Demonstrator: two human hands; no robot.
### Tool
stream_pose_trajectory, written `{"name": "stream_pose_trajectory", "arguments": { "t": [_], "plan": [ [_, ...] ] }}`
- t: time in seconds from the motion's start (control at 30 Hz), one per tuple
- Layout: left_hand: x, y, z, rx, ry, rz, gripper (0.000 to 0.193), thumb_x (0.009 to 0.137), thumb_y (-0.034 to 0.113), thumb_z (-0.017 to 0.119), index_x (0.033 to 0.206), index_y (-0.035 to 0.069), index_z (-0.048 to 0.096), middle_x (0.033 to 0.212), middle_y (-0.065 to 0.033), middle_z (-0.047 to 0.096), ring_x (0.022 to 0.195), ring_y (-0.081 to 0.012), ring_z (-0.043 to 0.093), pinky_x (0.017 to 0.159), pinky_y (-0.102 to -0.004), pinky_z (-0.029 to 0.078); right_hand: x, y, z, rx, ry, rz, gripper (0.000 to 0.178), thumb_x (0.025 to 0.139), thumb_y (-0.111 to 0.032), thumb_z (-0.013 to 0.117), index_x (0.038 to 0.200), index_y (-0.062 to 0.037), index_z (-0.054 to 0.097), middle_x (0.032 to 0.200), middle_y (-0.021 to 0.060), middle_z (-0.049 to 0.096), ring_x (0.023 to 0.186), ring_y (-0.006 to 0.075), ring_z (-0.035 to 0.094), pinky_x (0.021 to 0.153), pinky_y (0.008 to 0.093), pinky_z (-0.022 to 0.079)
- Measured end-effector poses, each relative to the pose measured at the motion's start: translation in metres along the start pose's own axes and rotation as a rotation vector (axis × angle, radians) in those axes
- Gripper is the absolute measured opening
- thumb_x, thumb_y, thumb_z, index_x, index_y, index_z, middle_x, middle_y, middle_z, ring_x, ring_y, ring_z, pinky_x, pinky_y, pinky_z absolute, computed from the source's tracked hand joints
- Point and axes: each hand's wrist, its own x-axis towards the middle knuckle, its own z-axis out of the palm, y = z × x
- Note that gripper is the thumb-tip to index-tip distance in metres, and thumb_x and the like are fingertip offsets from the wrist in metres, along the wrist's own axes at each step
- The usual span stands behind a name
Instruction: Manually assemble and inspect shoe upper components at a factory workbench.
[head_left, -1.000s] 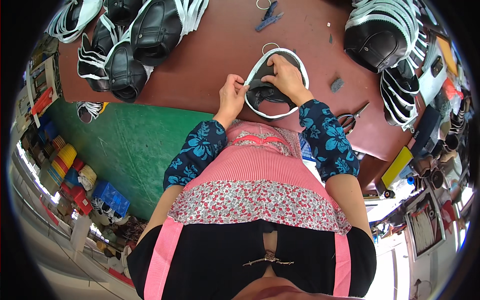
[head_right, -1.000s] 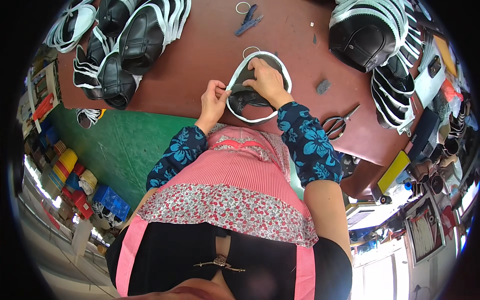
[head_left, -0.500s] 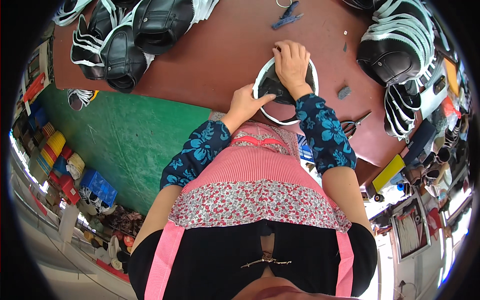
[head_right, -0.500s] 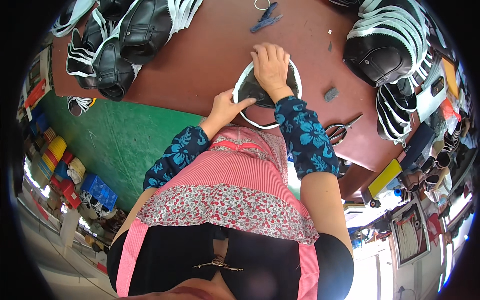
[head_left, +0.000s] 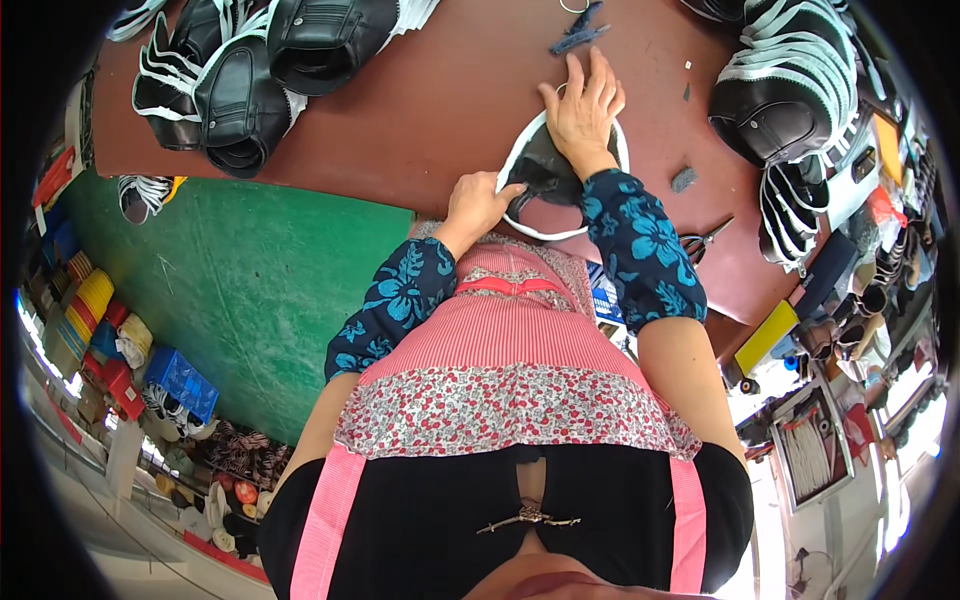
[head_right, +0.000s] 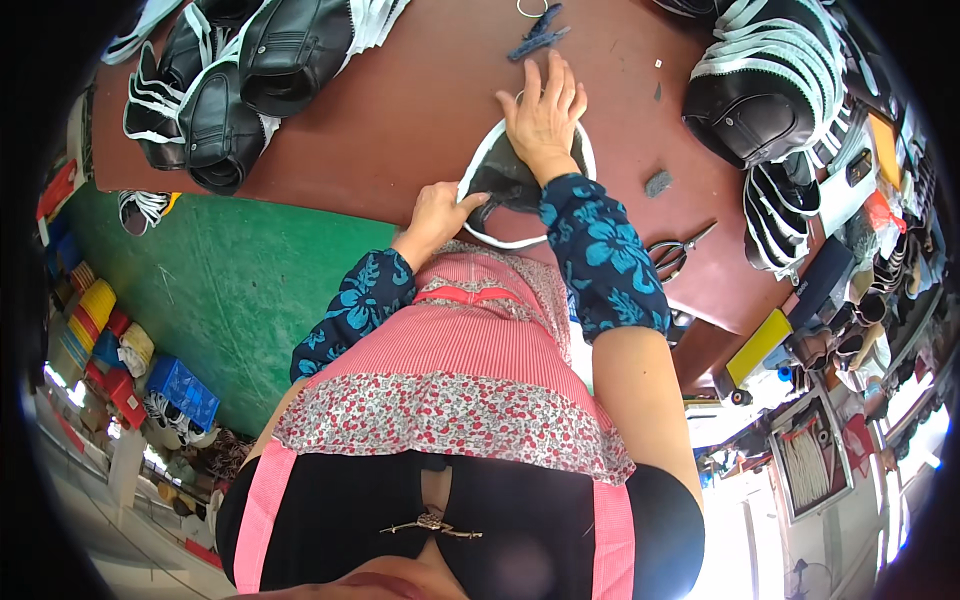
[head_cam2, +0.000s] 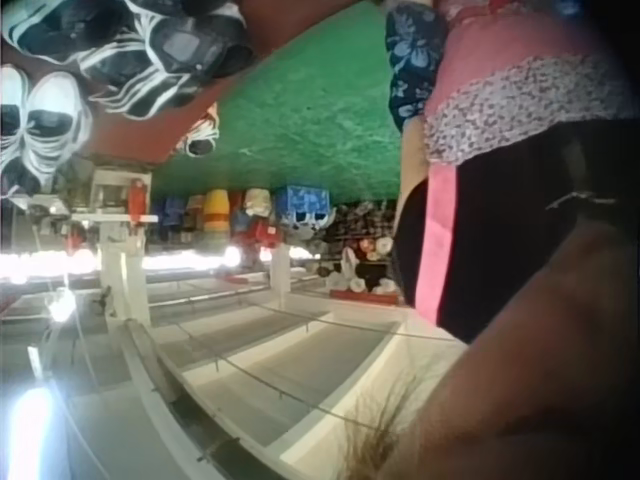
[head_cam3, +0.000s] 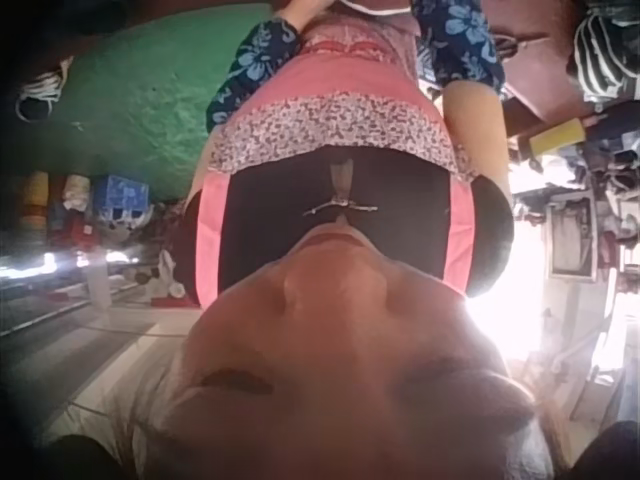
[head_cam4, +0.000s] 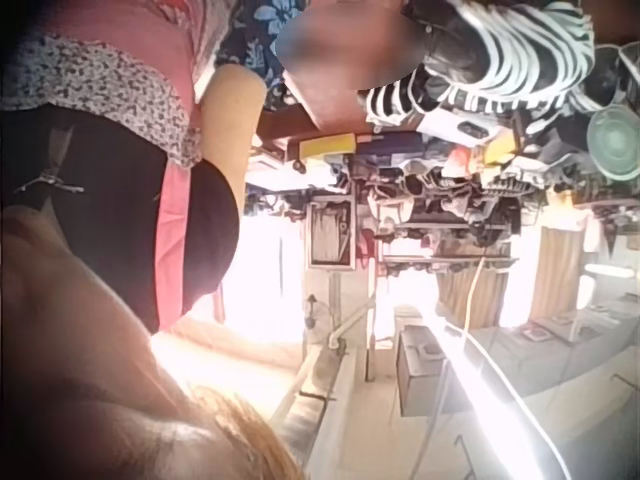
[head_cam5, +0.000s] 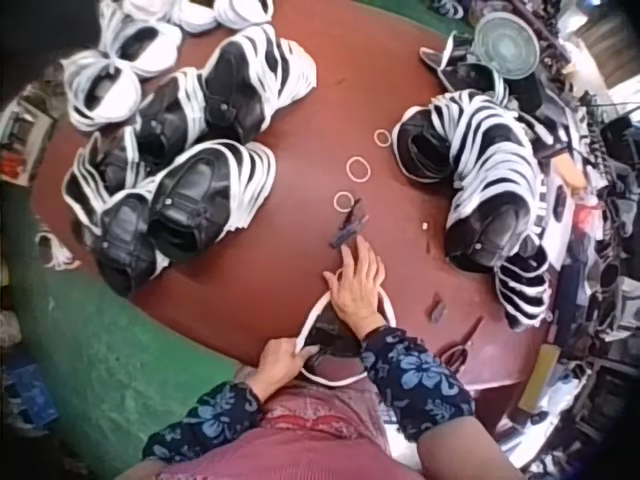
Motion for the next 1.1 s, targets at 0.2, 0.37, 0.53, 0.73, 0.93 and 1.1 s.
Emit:
{"name": "stream_pose_trajectory", "arguments": {
  "t": [0.2,0.37,0.53,0.73,0.93,1.1],
  "plan": [
    [-0.002,-0.018,-0.009,0.083,-0.086,-0.110,0.051,0.093,0.049,0.084,0.101,-0.001,0.083,0.086,-0.0265,0.077,0.089,-0.0462,0.076,0.084,-0.0533,0.058,-0.032,0.002,-0.042,0.128,-0.362,-0.248,0.120,0.082,-0.074,0.083,0.175,-0.0182,0.031,0.184,0.0205,0.014,0.169,0.0454,0.013,0.132,0.0703,0.013],
    [-0.005,-0.006,-0.013,0.168,-0.090,-0.165,0.054,0.094,0.054,0.082,0.099,0.000,0.083,0.089,-0.0254,0.078,0.094,-0.0453,0.077,0.085,-0.0549,0.059,-0.035,0.000,-0.031,0.101,-0.349,-0.119,0.128,0.079,-0.078,0.083,0.177,-0.0181,0.027,0.185,0.0228,0.010,0.170,0.0461,0.011,0.129,0.0756,0.012],
    [-0.005,-0.011,-0.010,0.214,-0.081,-0.160,0.057,0.092,0.056,0.083,0.098,0.000,0.083,0.091,-0.0254,0.079,0.095,-0.0453,0.078,0.085,-0.0552,0.059,-0.038,-0.013,-0.028,0.105,-0.373,-0.005,0.135,0.076,-0.083,0.081,0.179,-0.0192,0.022,0.185,0.0252,0.005,0.171,0.0468,0.005,0.126,0.0807,0.009],
    [0.004,0.002,-0.017,0.221,-0.115,-0.216,0.060,0.088,0.058,0.087,0.099,-0.001,0.083,0.093,-0.0254,0.080,0.096,-0.0452,0.078,0.085,-0.0553,0.060,-0.041,-0.015,-0.029,0.070,-0.372,0.058,0.135,0.079,-0.083,0.079,0.180,-0.0205,0.017,0.186,0.0249,0.000,0.171,0.0489,-0.002,0.126,0.0810,0.006],
    [0.011,0.024,-0.031,0.204,-0.151,-0.235,0.068,0.090,0.071,0.078,0.090,0.003,0.085,0.090,-0.0215,0.081,0.097,-0.0424,0.079,0.086,-0.0513,0.061,-0.044,-0.005,-0.034,0.090,-0.393,0.032,0.126,0.083,-0.079,0.079,0.179,-0.0191,0.022,0.186,0.0239,0.003,0.171,0.0489,-0.001,0.127,0.0793,0.006],
    [0.019,0.018,-0.020,0.284,-0.007,-0.272,0.063,0.092,0.070,0.077,0.089,0.008,0.086,0.084,-0.0183,0.080,0.089,-0.0406,0.079,0.081,-0.0505,0.060,-0.043,-0.006,-0.064,0.203,-0.429,0.028,0.124,0.082,-0.072,0.085,0.178,-0.0193,0.027,0.186,0.0215,0.012,0.172,0.0440,0.006,0.128,0.0761,0.014]
  ]
}}
